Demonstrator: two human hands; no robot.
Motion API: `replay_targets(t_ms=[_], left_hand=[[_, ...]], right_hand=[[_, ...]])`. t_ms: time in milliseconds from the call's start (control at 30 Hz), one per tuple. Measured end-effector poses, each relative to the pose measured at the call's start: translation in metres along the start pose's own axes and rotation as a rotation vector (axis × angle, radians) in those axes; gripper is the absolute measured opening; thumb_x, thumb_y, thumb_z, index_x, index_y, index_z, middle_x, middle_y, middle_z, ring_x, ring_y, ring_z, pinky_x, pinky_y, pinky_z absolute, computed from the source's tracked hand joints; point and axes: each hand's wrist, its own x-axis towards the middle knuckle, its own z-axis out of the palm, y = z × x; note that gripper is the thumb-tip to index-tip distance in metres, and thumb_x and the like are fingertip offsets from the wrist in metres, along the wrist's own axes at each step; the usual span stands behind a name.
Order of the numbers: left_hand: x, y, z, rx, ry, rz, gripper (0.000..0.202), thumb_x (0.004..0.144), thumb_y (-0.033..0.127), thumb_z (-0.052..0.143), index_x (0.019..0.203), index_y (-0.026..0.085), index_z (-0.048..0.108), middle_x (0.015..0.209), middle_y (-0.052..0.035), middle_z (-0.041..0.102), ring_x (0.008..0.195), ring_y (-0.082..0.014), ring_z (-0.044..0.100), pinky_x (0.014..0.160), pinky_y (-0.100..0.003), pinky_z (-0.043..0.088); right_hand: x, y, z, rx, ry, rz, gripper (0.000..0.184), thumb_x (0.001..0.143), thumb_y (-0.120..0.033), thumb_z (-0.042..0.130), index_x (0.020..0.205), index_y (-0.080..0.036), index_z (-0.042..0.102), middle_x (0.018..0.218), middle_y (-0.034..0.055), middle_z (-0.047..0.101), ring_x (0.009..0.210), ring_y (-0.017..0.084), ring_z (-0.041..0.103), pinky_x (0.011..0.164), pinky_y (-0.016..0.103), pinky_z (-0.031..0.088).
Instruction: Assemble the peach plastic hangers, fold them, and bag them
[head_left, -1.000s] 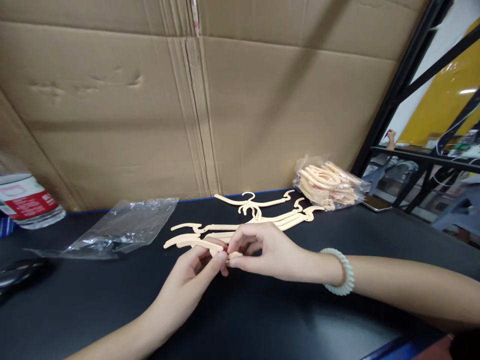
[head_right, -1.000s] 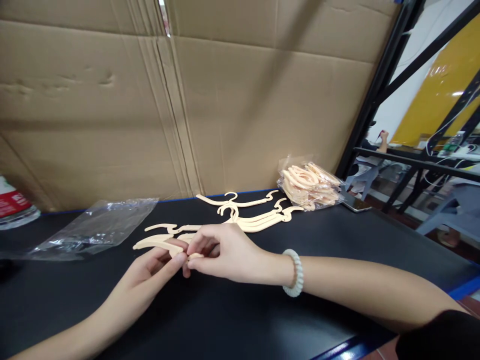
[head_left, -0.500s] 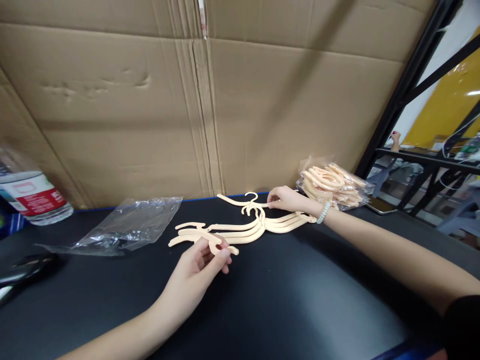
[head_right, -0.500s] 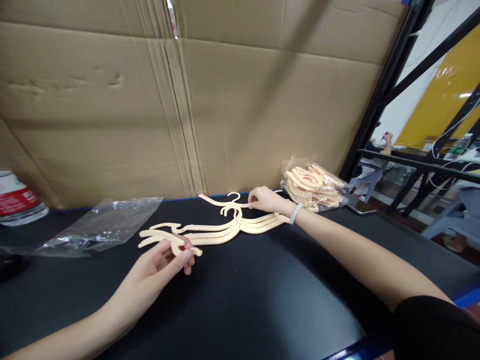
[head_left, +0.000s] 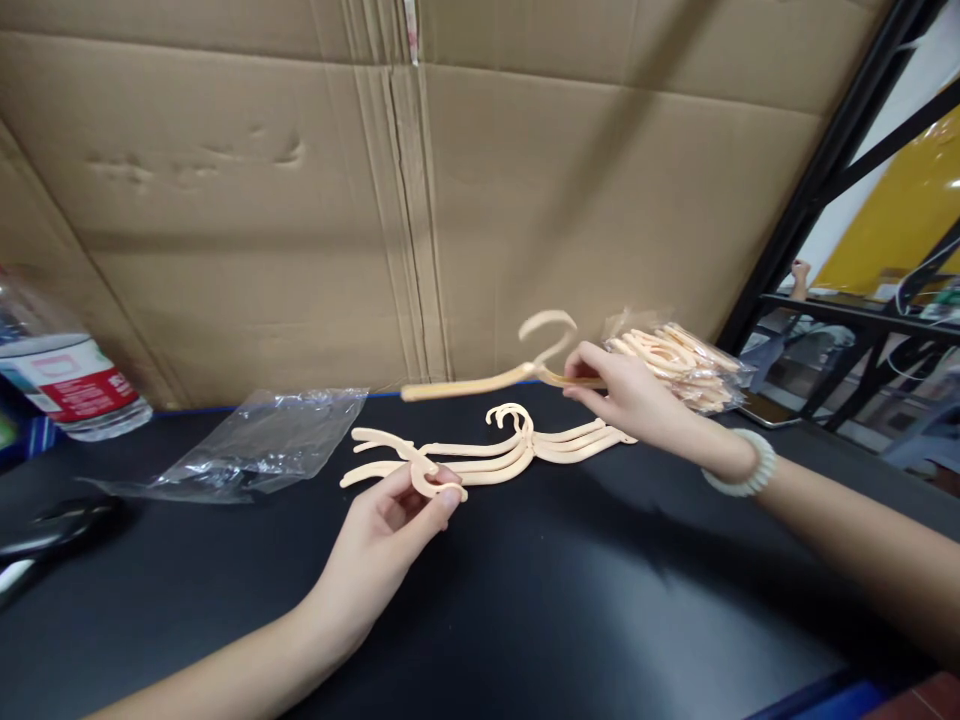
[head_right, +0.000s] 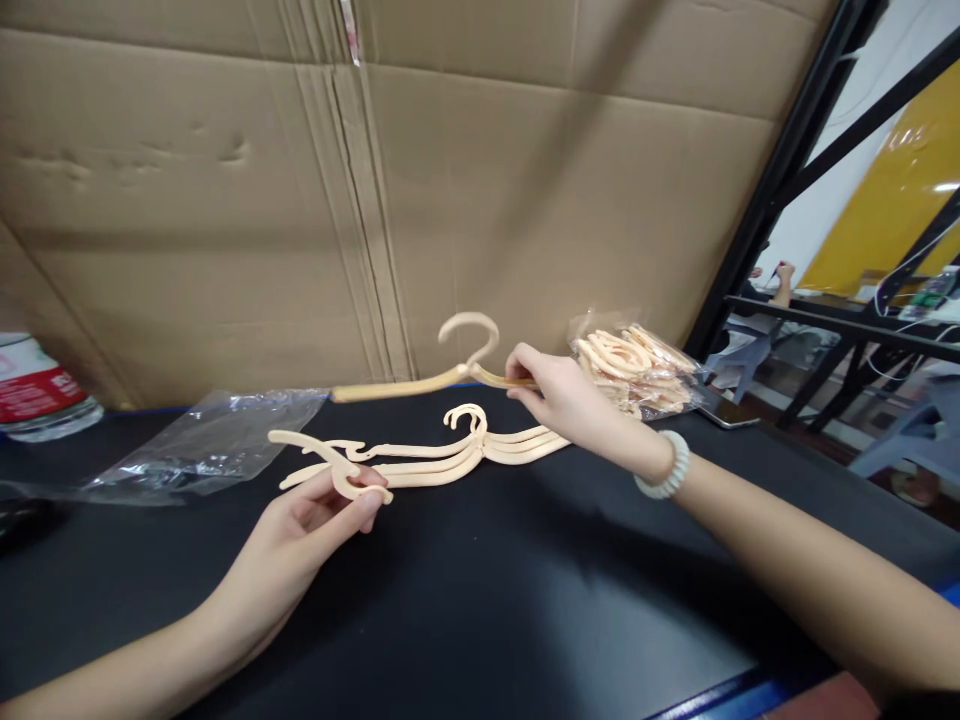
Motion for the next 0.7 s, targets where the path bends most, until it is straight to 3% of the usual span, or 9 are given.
replay_targets(t_ms=[133,267,433,700], left_hand=[[-0.002,-0.003,-0.002,-0.024,0.007,-0.002,0.014,0.083,0.034,0.070,0.079,0.021,0.066,0.083,0.0008,0.059,0.074,-0.0132,0.048,0.070,-0.023,0.041],[0.000,-0.006,-0.002,-0.054,0.006,0.004,0.013,0.084,0.034,0.070,0.081,0.021,0.065,0.087,0.0000,0.058,0.076,-0.0140,0.048,0.072,-0.024,0.041],[0.003,-0.006,-0.001,-0.072,0.018,-0.009,0.018,0.087,0.036,0.067,0.080,0.021,0.060,0.076,0.0018,0.051,0.076,-0.0151,0.045,0.072,-0.025,0.038],[0.002,-0.008,-0.003,-0.200,-0.007,-0.056,0.016,0.086,0.035,0.068,0.082,0.021,0.061,0.090,0.0006,0.055,0.081,-0.0141,0.050,0.082,-0.026,0.041]], right_hand=[[-0.031,-0.012,-0.002,0.035,-0.029,-0.028,0.022,0.092,-0.013,0.045,0.111,-0.020,0.054,0.089,0.0054,0.066,0.078,0.017,0.062,0.069,0.029,0.048],[-0.045,-0.011,0.000,0.028,-0.039,0.002,0.016,0.098,-0.020,0.041,0.092,-0.019,0.056,0.079,0.0038,0.063,0.070,0.016,0.058,0.063,0.028,0.044],[-0.050,-0.003,0.005,0.038,-0.069,0.032,0.029,0.100,-0.030,0.040,0.074,-0.020,0.045,0.067,-0.0008,0.051,0.059,0.013,0.048,0.057,0.027,0.037],[-0.062,-0.006,0.015,0.094,-0.135,-0.040,0.022,0.100,-0.026,0.040,0.080,-0.020,0.048,0.072,0.0009,0.054,0.063,0.014,0.051,0.062,0.028,0.038]])
